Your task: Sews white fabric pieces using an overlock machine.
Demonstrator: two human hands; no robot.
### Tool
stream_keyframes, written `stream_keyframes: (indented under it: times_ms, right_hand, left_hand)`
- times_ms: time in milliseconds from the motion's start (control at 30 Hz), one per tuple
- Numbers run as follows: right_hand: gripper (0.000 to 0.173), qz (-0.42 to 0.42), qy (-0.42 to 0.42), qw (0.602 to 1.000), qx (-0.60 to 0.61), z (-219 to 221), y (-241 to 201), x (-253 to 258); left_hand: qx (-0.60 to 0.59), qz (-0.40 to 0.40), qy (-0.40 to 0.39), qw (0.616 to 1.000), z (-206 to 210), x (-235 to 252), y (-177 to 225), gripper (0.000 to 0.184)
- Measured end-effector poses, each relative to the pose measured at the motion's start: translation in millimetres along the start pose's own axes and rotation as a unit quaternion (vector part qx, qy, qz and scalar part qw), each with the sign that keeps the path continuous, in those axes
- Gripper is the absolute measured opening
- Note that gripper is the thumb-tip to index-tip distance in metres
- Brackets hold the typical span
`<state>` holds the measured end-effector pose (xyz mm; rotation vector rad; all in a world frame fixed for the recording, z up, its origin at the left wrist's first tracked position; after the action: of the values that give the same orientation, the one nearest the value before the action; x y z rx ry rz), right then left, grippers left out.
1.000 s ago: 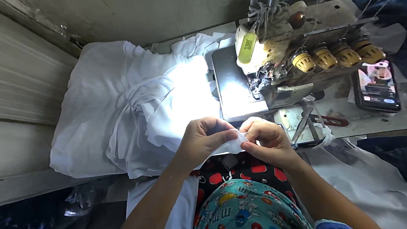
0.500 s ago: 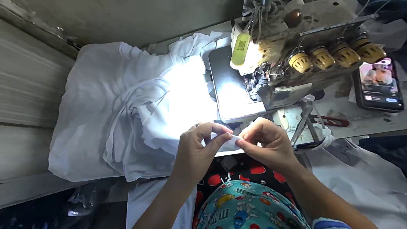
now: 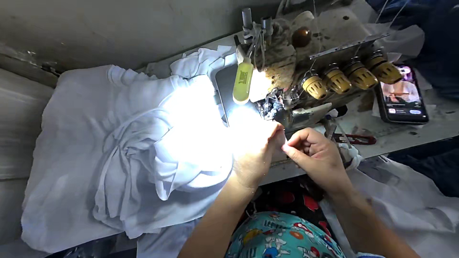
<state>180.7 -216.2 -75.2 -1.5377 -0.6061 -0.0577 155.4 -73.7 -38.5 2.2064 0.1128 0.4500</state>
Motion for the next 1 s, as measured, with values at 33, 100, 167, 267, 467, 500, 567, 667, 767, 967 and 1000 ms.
stream_keyframes:
  times_ms: [33,100,167,267,467,500,567,667,767,967,1000]
  right_hand:
    - [0.009,0.005,0.002,1.000,0.003,0.3,1.9,-2.0]
    - [0.009,0.003,0.000,1.000,0.001,1.5,2.6,-3.8]
    - [0.009,-0.008,-0.011,1.000,-0.010,2.9,0.0,-3.9]
    - [0.009,-0.049,-0.025,0.997,-0.047,4.4,-5.7,-0.3]
    - [0.021,-0.138,-0.034,0.958,-0.247,5.7,-12.9,12.4]
    - [0.021,-0.145,-0.036,0.953,-0.263,6.6,-13.7,12.0]
    - [0.023,-0.155,-0.043,0.947,-0.277,8.0,-13.8,9.2]
    - [0.027,-0.151,-0.065,0.945,-0.283,10.0,-11.7,5.8]
    - [0.026,-0.153,-0.082,0.944,-0.282,10.3,-14.3,6.6]
    - [0.024,-0.174,-0.111,0.959,-0.194,17.3,-23.3,1.3]
    - [0.023,-0.183,-0.119,0.959,-0.179,19.7,-24.6,-0.1]
  left_hand:
    - [-0.011,-0.007,0.010,1.000,0.4,-1.6,-1.7,0.008]
    - [-0.002,0.000,0.039,0.999,-3.4,-6.5,-1.7,0.009]
    - [0.045,-0.001,0.051,0.998,-7.4,-11.8,0.6,0.009]
    - [0.087,0.003,0.033,0.996,-11.0,-19.7,5.7,0.018]
    - [0.134,-0.004,0.000,0.991,-10.5,-1.3,-6.1,0.016]
    - [0.134,-0.002,-0.003,0.991,-10.3,0.5,-7.2,0.015]
    - [0.141,-0.002,-0.010,0.990,-10.5,4.8,-9.6,0.014]
    - [0.150,-0.021,-0.055,0.987,-14.4,26.6,-13.2,0.015]
    - [0.159,-0.074,-0.068,0.982,-19.0,62.1,-21.5,0.024]
    - [0.184,-0.009,0.047,0.982,-1.7,81.3,-89.2,0.033]
    - [0.169,0.019,0.096,0.981,-7.8,70.0,-92.0,0.029]
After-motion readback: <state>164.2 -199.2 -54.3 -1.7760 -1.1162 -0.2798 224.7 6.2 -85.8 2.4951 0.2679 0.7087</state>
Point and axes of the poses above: each hand's wrist, its own x-axis towards the middle knuckle, its own z-axis out of the palm, y = z × x, the point moved 8 cm from there along x, towards the middle knuckle, and after that the axes turned 12 degrees about -z, right-handed, at the moved point
